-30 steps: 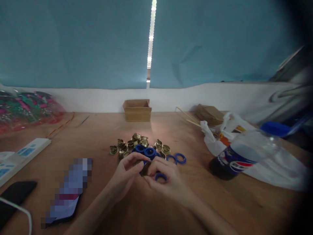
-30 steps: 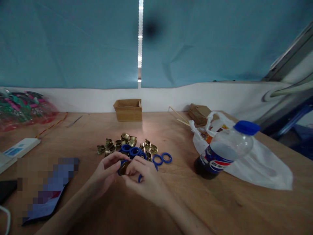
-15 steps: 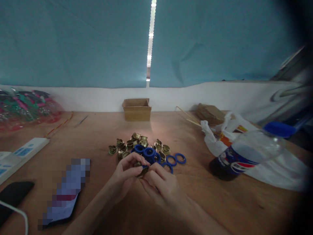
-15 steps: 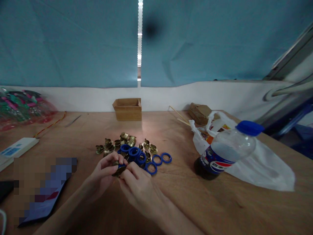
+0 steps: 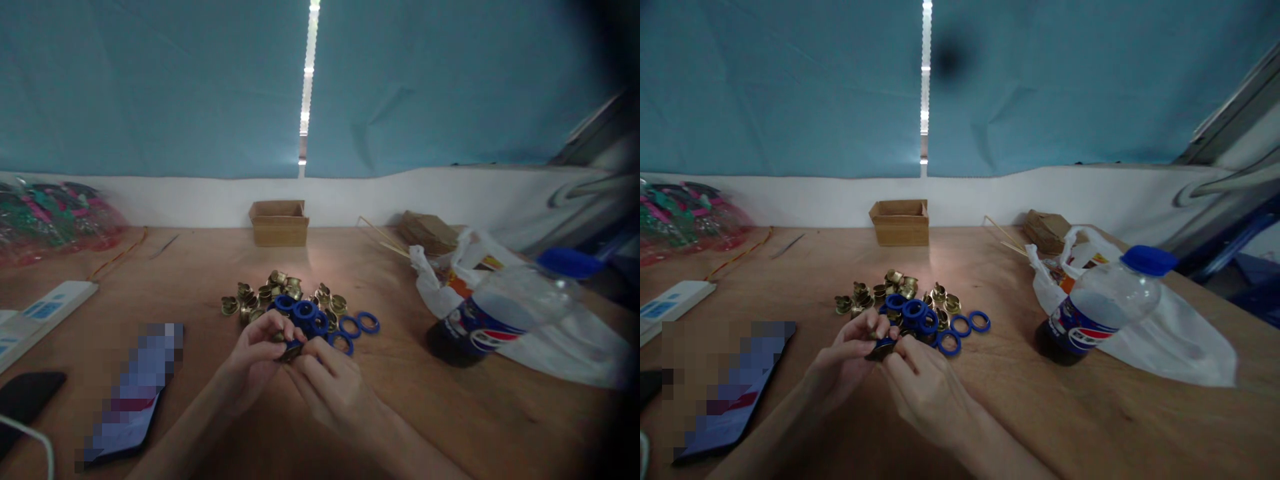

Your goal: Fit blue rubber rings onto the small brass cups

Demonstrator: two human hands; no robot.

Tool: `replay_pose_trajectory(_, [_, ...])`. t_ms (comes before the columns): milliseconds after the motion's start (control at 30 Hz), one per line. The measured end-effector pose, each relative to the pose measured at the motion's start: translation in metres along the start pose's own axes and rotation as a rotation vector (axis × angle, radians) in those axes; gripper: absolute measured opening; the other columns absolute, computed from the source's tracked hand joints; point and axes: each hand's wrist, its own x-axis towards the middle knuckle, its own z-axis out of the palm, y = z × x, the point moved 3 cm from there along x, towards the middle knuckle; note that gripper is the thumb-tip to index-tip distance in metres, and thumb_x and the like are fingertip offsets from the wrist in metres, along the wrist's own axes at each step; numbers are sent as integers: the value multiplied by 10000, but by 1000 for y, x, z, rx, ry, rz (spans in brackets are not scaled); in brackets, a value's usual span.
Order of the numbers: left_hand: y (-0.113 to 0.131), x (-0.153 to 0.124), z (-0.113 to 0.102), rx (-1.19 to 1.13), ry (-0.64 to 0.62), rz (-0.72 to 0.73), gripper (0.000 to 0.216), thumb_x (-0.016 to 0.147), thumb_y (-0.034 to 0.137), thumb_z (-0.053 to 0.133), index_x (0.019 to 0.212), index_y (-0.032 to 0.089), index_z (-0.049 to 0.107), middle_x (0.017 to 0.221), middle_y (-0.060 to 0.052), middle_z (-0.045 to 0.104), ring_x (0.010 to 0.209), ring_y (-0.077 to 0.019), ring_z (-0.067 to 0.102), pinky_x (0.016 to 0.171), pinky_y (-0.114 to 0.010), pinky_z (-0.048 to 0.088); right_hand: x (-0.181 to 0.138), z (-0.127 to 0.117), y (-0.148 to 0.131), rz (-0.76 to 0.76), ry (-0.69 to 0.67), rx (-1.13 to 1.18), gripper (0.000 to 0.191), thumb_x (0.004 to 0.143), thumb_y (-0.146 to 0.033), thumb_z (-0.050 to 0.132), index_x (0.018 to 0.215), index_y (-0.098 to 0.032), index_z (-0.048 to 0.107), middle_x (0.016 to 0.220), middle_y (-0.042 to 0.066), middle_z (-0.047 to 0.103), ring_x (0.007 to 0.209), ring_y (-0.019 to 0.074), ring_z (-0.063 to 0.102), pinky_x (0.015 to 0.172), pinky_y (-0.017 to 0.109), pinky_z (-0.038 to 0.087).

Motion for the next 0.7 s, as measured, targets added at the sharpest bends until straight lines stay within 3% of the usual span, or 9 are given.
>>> replay_pose_trajectory(467, [-1, -2, 2, -28, 24, -11, 153, 656, 66, 686, 754, 167, 625, 810, -14, 579, 899, -148, 563, 851, -248, 435, 6, 1, 2, 42, -10, 59, 180, 906, -91, 436, 823, -177, 571, 755, 38, 538, 677, 142, 545, 597, 242, 480])
replay_pose_trajectory(700, [-5, -2, -2, -40, 106, -54, 101, 808, 138, 639, 896, 189, 630, 1044, -52, 651, 998, -181, 607, 867, -291, 470, 4, -2, 11, 126, 10, 211, 39, 902, -160, 549, 886, -194, 539, 799, 19, 551, 723, 136, 556, 621, 235, 455])
